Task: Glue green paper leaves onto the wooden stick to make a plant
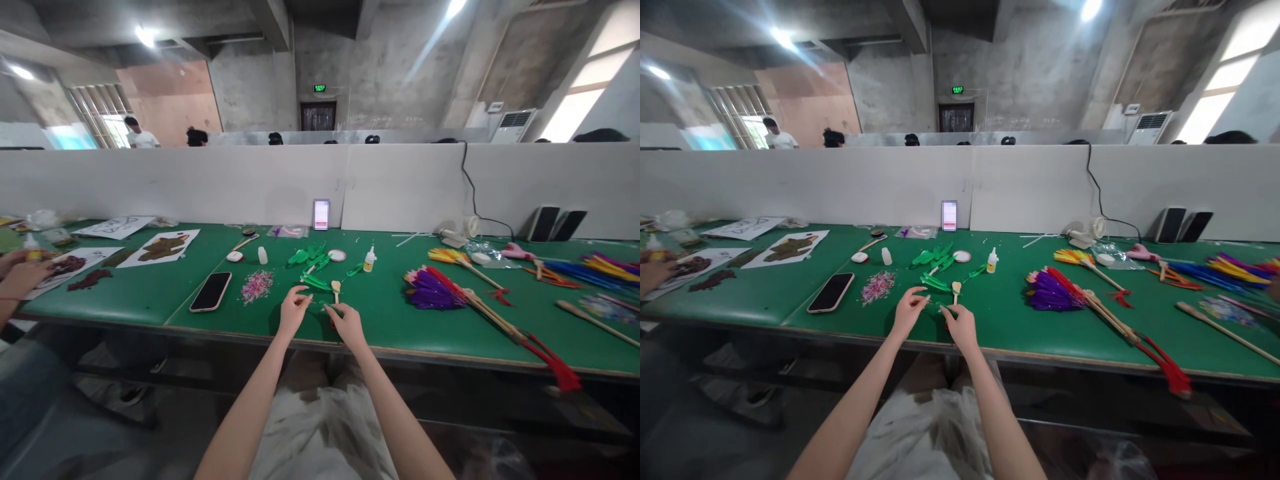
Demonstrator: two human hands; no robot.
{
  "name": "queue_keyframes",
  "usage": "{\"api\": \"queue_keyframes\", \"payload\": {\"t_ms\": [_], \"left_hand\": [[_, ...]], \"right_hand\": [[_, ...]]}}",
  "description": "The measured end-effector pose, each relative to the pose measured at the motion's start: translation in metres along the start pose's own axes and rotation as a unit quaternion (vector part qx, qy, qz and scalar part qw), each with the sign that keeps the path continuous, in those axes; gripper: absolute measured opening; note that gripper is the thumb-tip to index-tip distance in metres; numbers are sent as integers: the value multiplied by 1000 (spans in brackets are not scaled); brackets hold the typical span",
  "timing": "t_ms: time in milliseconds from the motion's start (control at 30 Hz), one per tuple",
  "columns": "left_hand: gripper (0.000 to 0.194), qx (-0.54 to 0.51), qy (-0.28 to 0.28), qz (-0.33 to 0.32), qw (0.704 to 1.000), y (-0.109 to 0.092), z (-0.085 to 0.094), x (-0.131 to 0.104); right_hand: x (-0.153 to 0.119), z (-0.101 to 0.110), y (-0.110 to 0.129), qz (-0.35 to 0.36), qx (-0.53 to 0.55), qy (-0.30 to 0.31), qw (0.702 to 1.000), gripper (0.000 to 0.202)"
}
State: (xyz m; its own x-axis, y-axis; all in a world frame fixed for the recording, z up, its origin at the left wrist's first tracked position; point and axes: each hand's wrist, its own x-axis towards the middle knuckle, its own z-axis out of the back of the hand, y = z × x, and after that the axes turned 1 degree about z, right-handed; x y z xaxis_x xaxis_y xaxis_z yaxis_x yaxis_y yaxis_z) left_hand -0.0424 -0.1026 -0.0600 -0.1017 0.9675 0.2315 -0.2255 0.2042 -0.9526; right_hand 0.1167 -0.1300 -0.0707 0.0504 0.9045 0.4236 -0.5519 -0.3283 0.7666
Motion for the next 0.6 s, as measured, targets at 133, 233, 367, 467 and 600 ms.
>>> {"api": "queue_keyframes", "payload": {"t_ms": [133,233,367,467,600], "left_hand": [[34,2,-2,-8,1000,3,0,1],[32,7,0,-15,1000,5,0,2],[29,15,2,-24,1000,6,0,2],[29,16,1,-26,1000,5,0,2],[32,14,2,-29,999,5,-1,3]], "right_hand": [[0,0,0,-2,12,-2,1000,38],[0,-1,0,-6,18,-4,1000,38],[0,-1,0,-10,24,-6,1000,38],[1,0,0,-14,31,-6,999,38],[1,1,-1,-19,41,-2,999,38]]}}
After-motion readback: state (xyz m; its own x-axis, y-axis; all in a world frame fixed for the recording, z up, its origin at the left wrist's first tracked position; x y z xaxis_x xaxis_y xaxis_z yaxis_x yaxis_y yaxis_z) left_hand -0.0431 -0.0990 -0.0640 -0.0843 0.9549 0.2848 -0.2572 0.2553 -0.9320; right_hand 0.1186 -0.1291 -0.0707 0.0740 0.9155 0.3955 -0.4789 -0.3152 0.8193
